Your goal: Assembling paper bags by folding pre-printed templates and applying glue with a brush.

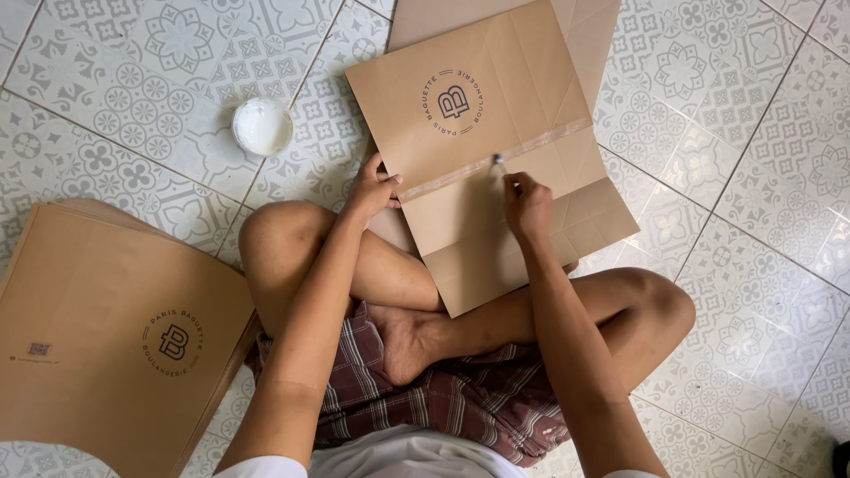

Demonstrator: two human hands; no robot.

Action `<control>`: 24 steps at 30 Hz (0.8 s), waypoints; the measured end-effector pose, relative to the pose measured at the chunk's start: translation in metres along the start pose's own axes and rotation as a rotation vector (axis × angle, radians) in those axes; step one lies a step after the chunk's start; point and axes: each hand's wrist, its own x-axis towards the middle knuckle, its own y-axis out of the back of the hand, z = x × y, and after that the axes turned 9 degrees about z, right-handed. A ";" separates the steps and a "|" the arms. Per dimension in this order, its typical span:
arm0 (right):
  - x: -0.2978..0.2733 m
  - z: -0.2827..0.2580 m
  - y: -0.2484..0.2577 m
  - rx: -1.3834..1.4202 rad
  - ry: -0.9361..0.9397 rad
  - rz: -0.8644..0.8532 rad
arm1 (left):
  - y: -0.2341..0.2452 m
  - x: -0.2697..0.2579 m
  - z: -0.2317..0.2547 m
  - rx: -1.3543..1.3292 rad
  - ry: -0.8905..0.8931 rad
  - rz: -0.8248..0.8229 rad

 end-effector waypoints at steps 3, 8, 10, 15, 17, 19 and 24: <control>-0.010 -0.014 -0.001 -0.032 0.054 -0.074 | -0.003 0.000 0.002 0.003 0.004 0.025; 0.005 0.006 0.010 -0.103 -0.007 0.055 | -0.003 0.000 0.002 0.000 0.010 0.014; 0.001 0.003 0.010 -0.111 -0.017 0.080 | -0.004 0.001 0.001 -0.011 0.012 0.007; -0.020 -0.035 -0.002 -0.056 0.152 -0.128 | -0.005 0.007 -0.004 -0.010 0.022 0.018; -0.027 -0.045 -0.002 -0.058 0.190 -0.164 | -0.005 0.008 -0.005 -0.014 0.032 0.018; -0.032 -0.055 -0.002 -0.060 0.231 -0.195 | -0.006 0.007 -0.003 -0.019 0.036 0.018; -0.040 -0.067 -0.009 -0.004 0.312 -0.264 | -0.007 0.003 -0.002 -0.104 0.053 -0.033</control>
